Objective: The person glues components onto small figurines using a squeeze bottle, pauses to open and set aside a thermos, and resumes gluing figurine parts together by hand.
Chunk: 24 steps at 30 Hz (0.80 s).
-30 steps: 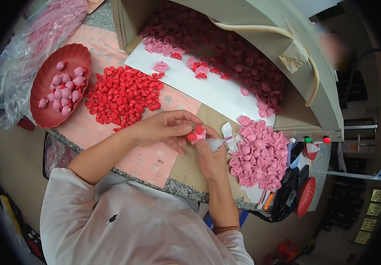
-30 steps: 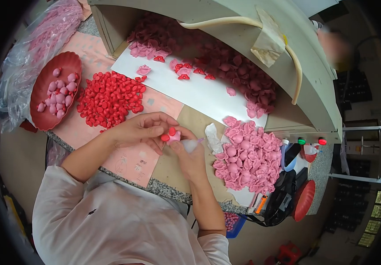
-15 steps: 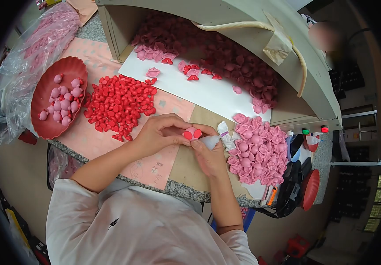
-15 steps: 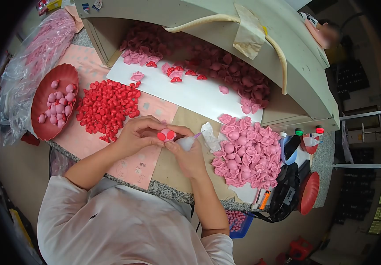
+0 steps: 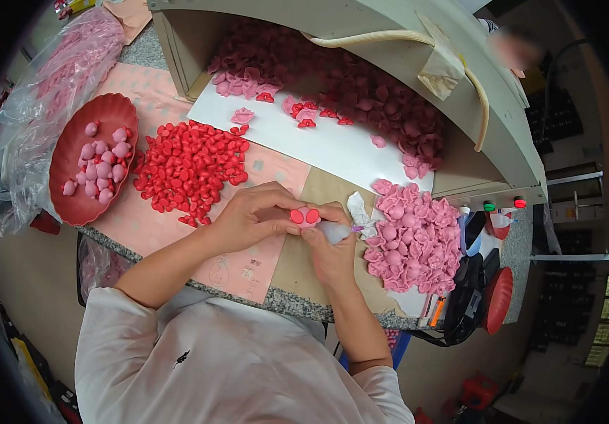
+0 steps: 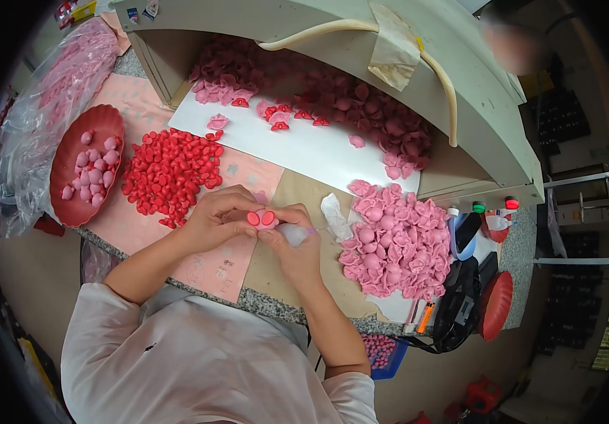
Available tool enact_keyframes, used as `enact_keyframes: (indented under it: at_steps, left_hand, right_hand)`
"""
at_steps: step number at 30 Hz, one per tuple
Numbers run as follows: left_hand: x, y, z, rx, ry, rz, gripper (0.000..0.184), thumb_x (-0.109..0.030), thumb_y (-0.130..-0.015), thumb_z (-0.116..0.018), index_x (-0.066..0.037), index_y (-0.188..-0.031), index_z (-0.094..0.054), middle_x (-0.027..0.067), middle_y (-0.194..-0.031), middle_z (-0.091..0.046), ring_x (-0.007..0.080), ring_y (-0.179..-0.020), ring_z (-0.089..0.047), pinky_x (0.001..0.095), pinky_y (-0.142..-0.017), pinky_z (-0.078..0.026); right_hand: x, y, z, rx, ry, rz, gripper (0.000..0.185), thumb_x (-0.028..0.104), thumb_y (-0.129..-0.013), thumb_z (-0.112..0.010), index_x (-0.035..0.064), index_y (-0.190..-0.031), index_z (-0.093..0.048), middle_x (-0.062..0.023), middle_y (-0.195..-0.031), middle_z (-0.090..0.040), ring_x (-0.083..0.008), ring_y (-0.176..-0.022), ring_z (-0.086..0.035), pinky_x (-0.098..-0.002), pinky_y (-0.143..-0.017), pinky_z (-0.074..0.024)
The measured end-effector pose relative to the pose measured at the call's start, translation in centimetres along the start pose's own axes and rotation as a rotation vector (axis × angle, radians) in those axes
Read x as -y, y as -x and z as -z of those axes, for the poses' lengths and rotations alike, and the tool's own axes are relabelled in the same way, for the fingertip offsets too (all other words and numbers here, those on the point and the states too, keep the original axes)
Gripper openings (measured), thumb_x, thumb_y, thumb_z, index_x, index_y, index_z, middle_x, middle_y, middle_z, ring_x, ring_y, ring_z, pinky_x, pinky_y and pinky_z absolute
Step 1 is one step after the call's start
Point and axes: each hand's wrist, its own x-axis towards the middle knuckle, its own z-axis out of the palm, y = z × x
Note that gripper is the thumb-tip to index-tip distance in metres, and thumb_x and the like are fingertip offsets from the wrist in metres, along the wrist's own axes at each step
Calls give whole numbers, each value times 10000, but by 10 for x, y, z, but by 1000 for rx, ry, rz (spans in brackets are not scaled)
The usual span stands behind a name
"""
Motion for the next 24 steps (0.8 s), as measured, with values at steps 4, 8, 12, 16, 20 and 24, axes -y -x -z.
enact_keyframes:
  at_steps: [4,8,12,16,20,24]
  left_hand:
    - [5,1,0,17,48,6,318,-39,-744,-716,0,-1051,-643,91,-983,-642,199,-916,-613,307,-800,-504]
    - [7,2,-4,12,301,109,356,-15,-752,-702,7,-1098,-620,88,-1016,-618,196,-938,-606,300,-822,-503]
    - [3,0,-7,15,137,33,399,14,-758,-692,1,-1146,-596,95,-1042,-593,180,-963,-595,294,-824,-506]
    - [4,1,-10,-12,24,-19,411,3,-756,-704,-6,-1152,-594,102,-1051,-588,167,-953,-592,287,-821,-504]
    - [14,8,-10,-2,232,105,418,-40,-749,-730,-19,-1139,-582,88,-1038,-584,188,-992,-572,315,-852,-464]
    - [20,9,-9,-1,213,54,432,-40,-736,-743,-25,-1136,-580,89,-1005,-592,182,-960,-574,315,-846,-455]
  right_hand:
    - [2,0,-2,-16,-25,13,273,60,-788,-708,23,-1034,-595,-42,-1012,-500,-148,-952,-526,-270,-838,-438]
    - [5,-2,0,29,-54,6,236,55,-810,-682,28,-1028,-597,-63,-1046,-493,-160,-961,-525,-287,-837,-447]
    - [12,-2,-3,44,-247,-32,173,49,-836,-649,39,-1001,-596,-83,-1087,-484,-169,-966,-526,-293,-778,-473]
    - [3,-3,0,29,-214,30,150,48,-841,-643,43,-980,-587,-83,-1123,-472,-165,-956,-527,-278,-730,-474]
    - [10,-1,-2,88,-329,-146,150,78,-845,-643,114,-975,-577,-63,-1149,-463,-156,-966,-516,-255,-697,-450]
    - [2,2,-2,112,-458,-187,169,91,-857,-637,148,-997,-562,-62,-1156,-455,-153,-968,-514,-252,-698,-443]
